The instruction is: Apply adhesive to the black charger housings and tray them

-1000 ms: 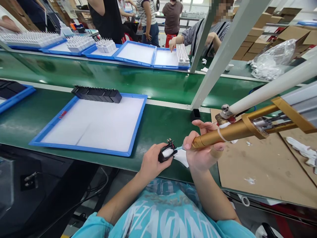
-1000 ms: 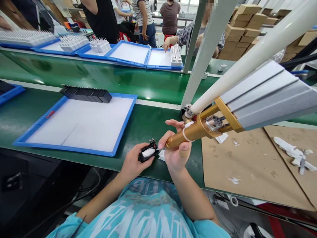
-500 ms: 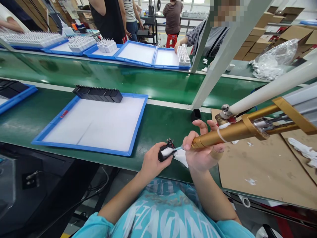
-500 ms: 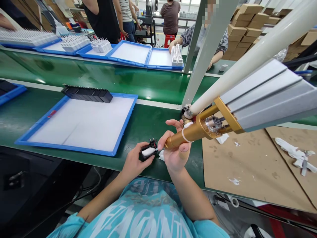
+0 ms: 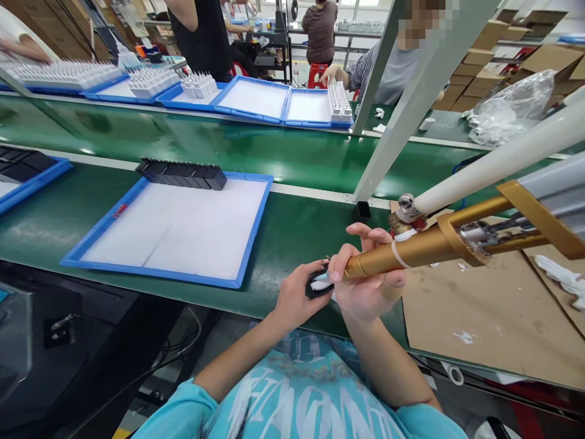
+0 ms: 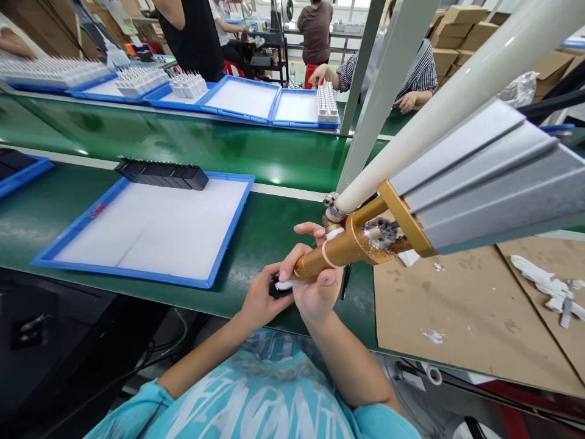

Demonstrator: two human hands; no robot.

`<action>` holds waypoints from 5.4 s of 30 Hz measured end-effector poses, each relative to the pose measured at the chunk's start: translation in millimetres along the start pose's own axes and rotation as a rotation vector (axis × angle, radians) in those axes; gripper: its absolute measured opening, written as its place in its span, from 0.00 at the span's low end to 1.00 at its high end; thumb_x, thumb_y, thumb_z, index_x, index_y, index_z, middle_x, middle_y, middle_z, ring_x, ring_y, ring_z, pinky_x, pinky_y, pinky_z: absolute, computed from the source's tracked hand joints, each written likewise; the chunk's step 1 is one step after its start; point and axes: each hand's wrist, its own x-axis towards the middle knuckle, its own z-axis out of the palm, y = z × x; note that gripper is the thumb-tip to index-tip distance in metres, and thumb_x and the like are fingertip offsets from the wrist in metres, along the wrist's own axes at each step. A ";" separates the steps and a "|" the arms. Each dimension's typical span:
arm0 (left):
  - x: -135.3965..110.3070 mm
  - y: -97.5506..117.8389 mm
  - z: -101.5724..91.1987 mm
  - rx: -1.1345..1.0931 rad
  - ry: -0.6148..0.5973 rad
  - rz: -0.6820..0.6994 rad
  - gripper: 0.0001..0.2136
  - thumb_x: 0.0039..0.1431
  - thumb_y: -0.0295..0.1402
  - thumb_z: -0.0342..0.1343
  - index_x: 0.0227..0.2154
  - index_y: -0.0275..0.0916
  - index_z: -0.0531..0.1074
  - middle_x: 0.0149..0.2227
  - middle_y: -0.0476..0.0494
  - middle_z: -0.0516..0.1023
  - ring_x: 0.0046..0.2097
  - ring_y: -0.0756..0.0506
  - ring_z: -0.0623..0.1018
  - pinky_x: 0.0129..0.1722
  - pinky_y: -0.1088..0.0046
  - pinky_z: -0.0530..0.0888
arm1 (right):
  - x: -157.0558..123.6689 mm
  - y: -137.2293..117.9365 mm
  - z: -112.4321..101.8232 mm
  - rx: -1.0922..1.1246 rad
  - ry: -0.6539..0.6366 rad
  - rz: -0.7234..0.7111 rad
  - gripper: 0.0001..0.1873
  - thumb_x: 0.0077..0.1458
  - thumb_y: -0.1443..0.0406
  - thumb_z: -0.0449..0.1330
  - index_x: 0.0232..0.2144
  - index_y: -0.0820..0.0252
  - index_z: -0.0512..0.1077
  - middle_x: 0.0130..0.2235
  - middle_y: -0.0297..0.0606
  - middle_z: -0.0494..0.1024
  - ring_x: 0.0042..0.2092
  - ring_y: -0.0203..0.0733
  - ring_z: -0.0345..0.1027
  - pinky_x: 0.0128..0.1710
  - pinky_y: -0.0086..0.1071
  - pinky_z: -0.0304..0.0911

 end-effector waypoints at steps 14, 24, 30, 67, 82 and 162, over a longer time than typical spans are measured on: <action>8.4 -4.3 -1.3 0.075 -0.102 -0.190 0.18 0.54 0.35 0.60 0.48 0.43 0.65 0.43 0.46 0.79 0.42 0.44 0.80 0.40 0.68 0.76 | -0.9 0.1 -3.0 -0.028 0.087 -0.011 0.24 0.52 0.43 0.50 0.46 0.45 0.63 0.48 0.35 0.67 0.20 0.28 0.62 0.16 0.31 0.58; 24.3 -21.1 -28.0 0.045 -0.271 -0.240 0.18 0.58 0.34 0.58 0.50 0.44 0.61 0.49 0.45 0.78 0.52 0.44 0.77 0.50 0.66 0.74 | 15.0 -7.5 -46.2 -0.228 0.170 -0.126 0.17 0.52 0.49 0.57 0.38 0.51 0.69 0.47 0.35 0.68 0.29 0.34 0.68 0.35 0.38 0.67; 39.6 -17.7 -40.8 -0.014 -0.371 -0.210 0.23 0.59 0.36 0.58 0.56 0.46 0.60 0.52 0.40 0.76 0.54 0.41 0.76 0.48 0.66 0.75 | 27.3 -20.1 -97.6 -0.658 0.245 -0.111 0.23 0.49 0.60 0.64 0.48 0.47 0.65 0.55 0.35 0.65 0.43 0.37 0.69 0.48 0.40 0.66; 60.7 -58.0 -19.1 0.052 -0.397 -0.280 0.24 0.57 0.50 0.52 0.53 0.45 0.69 0.51 0.46 0.78 0.48 0.41 0.79 0.45 0.68 0.78 | -13.3 -15.4 -122.9 -1.350 -0.271 -0.077 0.04 0.61 0.65 0.54 0.39 0.56 0.63 0.37 0.37 0.73 0.38 0.35 0.71 0.37 0.30 0.71; 59.2 -34.1 -21.5 -0.148 -0.398 -0.140 0.21 0.55 0.37 0.61 0.53 0.45 0.70 0.50 0.45 0.77 0.50 0.44 0.77 0.51 0.67 0.73 | -25.1 19.9 -82.8 -0.702 -0.160 -0.281 0.18 0.55 0.75 0.57 0.46 0.54 0.69 0.42 0.40 0.80 0.43 0.42 0.77 0.41 0.41 0.75; 59.8 -55.2 -24.7 -0.121 -0.347 -0.302 0.23 0.50 0.47 0.61 0.50 0.46 0.74 0.48 0.47 0.80 0.49 0.39 0.79 0.48 0.67 0.77 | -11.6 18.7 -67.7 -0.958 -0.405 -0.495 0.12 0.53 0.70 0.56 0.41 0.53 0.69 0.36 0.39 0.82 0.38 0.39 0.78 0.37 0.34 0.76</action>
